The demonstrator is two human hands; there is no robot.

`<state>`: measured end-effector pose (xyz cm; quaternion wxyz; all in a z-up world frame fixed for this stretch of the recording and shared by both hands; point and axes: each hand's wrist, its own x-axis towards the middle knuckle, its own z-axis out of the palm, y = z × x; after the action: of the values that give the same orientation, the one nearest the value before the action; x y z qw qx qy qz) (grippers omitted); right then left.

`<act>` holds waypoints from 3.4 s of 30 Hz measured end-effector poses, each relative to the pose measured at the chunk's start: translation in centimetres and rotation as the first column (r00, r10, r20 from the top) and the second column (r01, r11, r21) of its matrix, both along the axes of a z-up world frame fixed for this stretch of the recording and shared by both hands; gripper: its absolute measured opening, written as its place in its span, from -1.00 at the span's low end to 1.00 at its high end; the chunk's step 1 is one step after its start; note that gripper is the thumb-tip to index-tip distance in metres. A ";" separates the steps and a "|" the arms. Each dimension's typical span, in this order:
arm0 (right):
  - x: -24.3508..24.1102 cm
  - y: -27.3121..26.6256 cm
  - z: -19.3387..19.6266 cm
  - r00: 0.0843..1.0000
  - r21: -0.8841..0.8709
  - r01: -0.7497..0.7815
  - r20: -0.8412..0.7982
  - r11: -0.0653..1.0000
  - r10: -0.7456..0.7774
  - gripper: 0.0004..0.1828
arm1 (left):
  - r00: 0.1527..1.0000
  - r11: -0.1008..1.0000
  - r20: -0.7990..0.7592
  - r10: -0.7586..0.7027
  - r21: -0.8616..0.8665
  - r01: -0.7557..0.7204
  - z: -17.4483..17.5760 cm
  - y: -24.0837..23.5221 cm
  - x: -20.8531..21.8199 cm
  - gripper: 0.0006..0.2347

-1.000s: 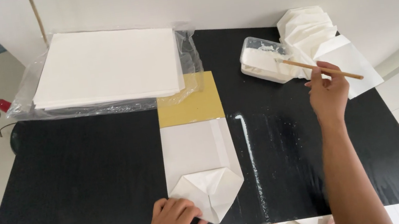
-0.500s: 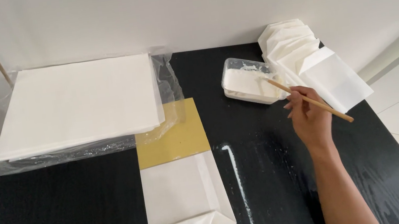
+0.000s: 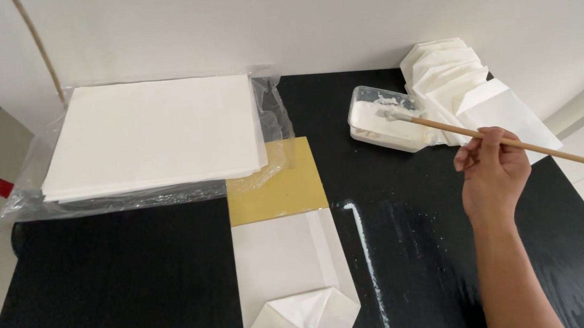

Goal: The person applies white adhesive to the edges of a folded white paper piece using a brush, then folds and presses the edges to adhere them. The person repeats the gluing and folding process on another section of the paper.

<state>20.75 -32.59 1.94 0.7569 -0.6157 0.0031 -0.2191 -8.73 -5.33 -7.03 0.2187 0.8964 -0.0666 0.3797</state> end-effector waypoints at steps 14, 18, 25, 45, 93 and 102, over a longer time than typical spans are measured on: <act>-16.1 4.3 -1.3 0.759 -0.159 -0.625 0.105 0.764 0.642 -0.71 | 0.883 0.940 -0.328 -0.336 -0.166 0.297 1.8 2.2 -2.5 -0.88; -19.6 4.6 -2.5 0.704 -0.348 -0.631 0.119 0.693 0.700 -0.77 | 0.867 0.953 -0.396 -0.303 -0.111 0.282 1.2 2.3 -2.4 -0.87; -21.6 4.8 -3.4 0.686 -0.437 -0.612 0.121 0.659 0.718 -0.80 | 0.899 0.991 -0.419 -0.132 -0.051 0.122 1.2 1.2 -2.3 -0.49; -23.9 4.8 -4.3 0.760 -0.517 -0.618 -0.199 0.593 0.619 -0.79 | 0.815 0.965 -0.578 0.023 0.225 0.133 -0.5 1.0 -1.8 0.04; -26.0 5.1 -5.4 0.786 -0.508 -0.453 0.159 0.733 0.597 -0.83 | 0.893 0.902 -0.430 0.131 0.426 0.072 -1.9 0.7 -3.1 -0.06; -27.2 5.4 -4.1 0.770 -0.571 -0.526 -0.004 0.631 0.638 -0.85 | 0.908 0.916 -0.403 0.114 0.396 0.061 -1.6 0.7 -3.1 -0.05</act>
<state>-6.46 -27.15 -2.14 0.5769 -0.7452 -0.3341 -0.0135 -11.88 -4.66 -8.61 0.0350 0.9831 -0.0817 0.1602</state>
